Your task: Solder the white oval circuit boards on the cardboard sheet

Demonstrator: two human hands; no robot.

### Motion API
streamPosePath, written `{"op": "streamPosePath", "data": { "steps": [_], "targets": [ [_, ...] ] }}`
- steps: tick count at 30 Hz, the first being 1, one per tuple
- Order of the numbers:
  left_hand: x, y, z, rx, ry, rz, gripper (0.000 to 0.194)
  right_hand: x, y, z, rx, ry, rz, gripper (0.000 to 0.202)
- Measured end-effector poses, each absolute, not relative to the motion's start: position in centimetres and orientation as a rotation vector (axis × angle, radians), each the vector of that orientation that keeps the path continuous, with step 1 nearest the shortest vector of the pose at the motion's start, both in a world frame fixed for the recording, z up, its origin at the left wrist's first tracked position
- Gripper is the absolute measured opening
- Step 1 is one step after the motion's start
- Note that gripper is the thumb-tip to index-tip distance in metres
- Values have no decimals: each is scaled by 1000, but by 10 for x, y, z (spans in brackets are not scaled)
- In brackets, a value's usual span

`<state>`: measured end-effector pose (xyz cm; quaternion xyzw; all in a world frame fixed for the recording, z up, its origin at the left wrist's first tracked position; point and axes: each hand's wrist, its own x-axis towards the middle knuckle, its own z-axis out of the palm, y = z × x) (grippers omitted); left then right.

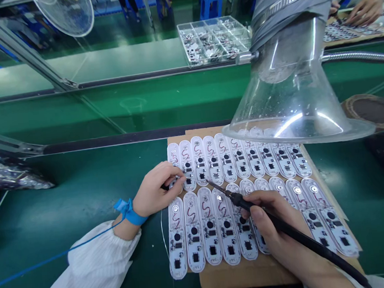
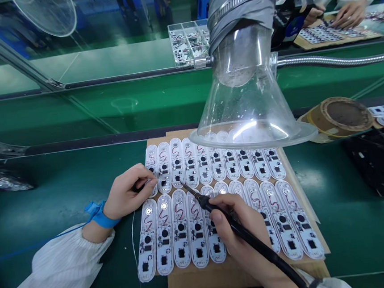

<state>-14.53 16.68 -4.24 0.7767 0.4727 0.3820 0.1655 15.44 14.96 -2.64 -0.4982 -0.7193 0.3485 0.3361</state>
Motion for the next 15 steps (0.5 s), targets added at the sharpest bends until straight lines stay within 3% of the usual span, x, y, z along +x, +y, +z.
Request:
{"op": "streamPosePath", "data": {
  "steps": [15],
  "targets": [
    [-145, 168, -41, 2249, 1346, 1081, 9, 154, 152, -23, -1262, -1982, 882, 10]
  ]
}}
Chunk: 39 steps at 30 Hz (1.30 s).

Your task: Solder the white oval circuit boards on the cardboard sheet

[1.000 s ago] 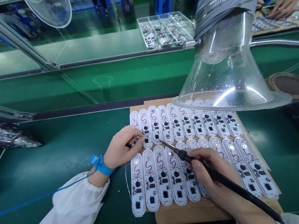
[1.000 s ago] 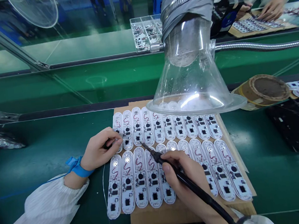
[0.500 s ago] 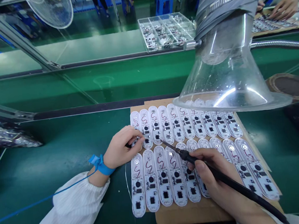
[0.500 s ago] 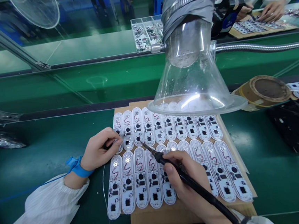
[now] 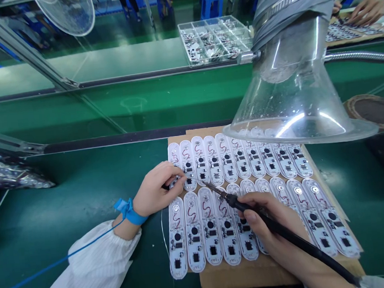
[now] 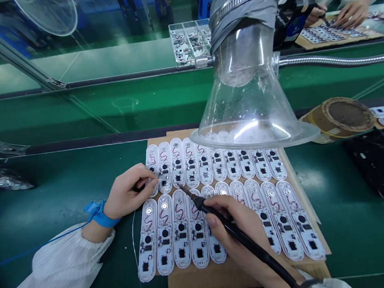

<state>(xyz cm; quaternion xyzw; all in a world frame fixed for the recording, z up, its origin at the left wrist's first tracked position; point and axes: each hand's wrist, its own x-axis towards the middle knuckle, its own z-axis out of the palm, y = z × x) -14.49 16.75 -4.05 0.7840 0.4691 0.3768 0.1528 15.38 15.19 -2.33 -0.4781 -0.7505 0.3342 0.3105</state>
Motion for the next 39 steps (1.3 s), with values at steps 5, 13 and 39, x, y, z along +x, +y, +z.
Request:
{"op": "streamPosePath", "data": {
  "steps": [5, 13, 39],
  "targets": [
    [-146, 167, -41, 2263, 1339, 1067, 9, 154, 152, -23, -1273, -1970, 879, 12],
    [-145, 167, -41, 2290, 1335, 1054, 9, 154, 154, -22, -1281, -2024, 921, 13],
    [-173, 153, -45, 1937, 1341, 1090, 8, 137, 141, -29, -1238, -1883, 964, 11]
  ]
}}
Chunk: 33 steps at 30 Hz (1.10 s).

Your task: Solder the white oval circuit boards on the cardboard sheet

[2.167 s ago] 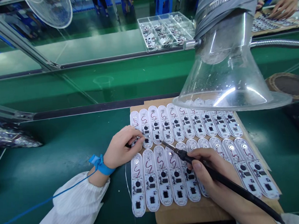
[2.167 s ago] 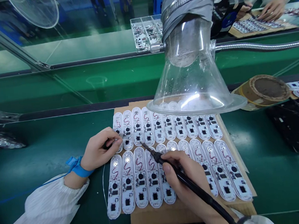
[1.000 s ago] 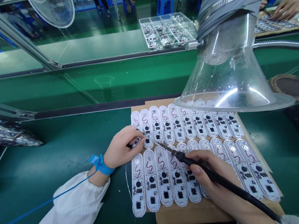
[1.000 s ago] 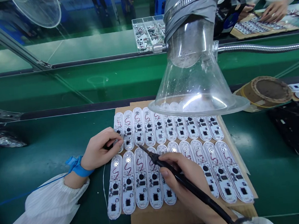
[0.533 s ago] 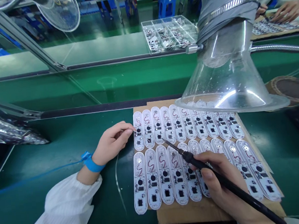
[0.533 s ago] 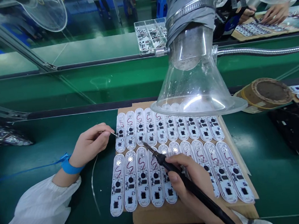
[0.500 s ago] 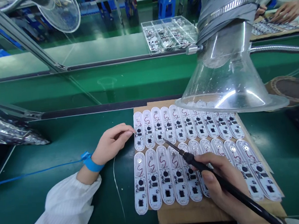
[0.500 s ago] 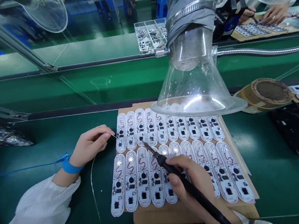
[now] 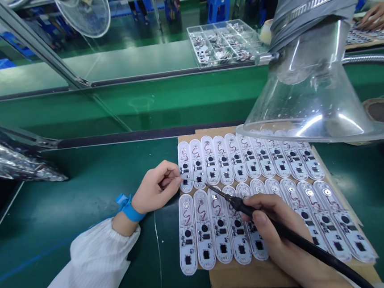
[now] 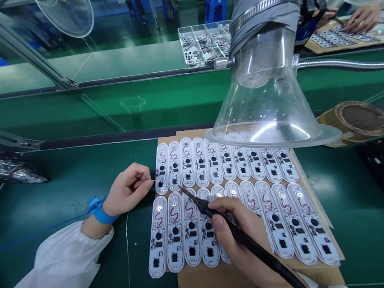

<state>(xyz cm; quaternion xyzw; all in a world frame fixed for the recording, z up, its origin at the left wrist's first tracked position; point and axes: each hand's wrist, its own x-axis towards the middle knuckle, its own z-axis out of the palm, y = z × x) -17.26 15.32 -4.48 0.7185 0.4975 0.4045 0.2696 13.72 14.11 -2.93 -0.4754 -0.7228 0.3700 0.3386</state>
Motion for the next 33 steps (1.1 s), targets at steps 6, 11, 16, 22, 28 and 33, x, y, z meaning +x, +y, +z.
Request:
{"op": "streamPosePath", "data": {
  "steps": [6, 11, 16, 22, 28, 33],
  "targets": [
    [-170, 153, -45, 1927, 1364, 1063, 7, 139, 143, -24, -1284, -1942, 925, 11],
    [-171, 154, -47, 1934, 1367, 1042, 6, 141, 143, -26, -1285, -1987, 926, 11],
    [-171, 154, -47, 1958, 1349, 1030, 8, 139, 142, -27, -1274, -1941, 962, 9],
    [-172, 155, -45, 1980, 1354, 1024, 9, 134, 145, -24, -1267, -1922, 944, 10],
    [-172, 155, -45, 1993, 1355, 1019, 9, 133, 146, -22, -1280, -1939, 930, 12],
    [-172, 154, -44, 1992, 1365, 1034, 9, 136, 146, -28, -1267, -1890, 1018, 15]
  ]
}}
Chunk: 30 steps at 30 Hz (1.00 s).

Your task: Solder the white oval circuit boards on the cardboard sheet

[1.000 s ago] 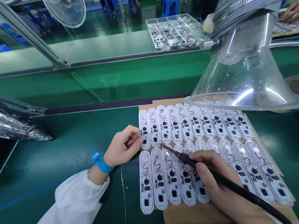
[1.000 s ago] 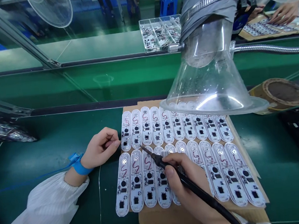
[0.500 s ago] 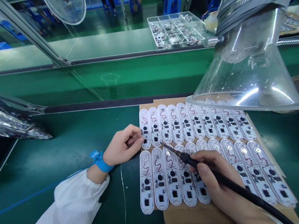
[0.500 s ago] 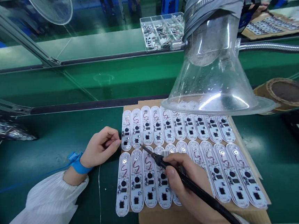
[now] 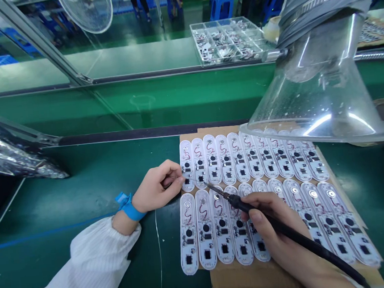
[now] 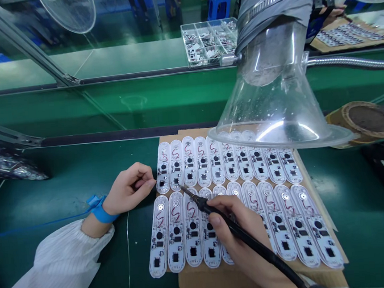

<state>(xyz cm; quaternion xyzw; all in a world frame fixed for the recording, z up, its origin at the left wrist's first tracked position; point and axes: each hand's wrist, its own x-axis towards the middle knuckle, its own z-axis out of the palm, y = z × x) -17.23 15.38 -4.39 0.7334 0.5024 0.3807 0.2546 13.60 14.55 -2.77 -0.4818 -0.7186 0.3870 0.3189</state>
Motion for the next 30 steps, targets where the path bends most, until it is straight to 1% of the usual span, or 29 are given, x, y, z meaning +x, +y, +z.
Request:
{"op": "streamPosePath", "data": {
  "steps": [4, 10, 23, 30],
  "targets": [
    [-172, 153, -43, 1988, 1373, 1009, 9, 136, 146, -30, -1259, -1909, 1107, 13],
    [-172, 153, -43, 1984, 1356, 1011, 8, 137, 145, -30, -1246, -1891, 1070, 13],
    [-174, 153, -42, 1993, 1333, 993, 10, 135, 148, -29, -1183, -1895, 1143, 15],
    [-172, 154, -41, 2032, 1309, 979, 12, 132, 152, -23, -1238, -2023, 1046, 19]
  ]
}}
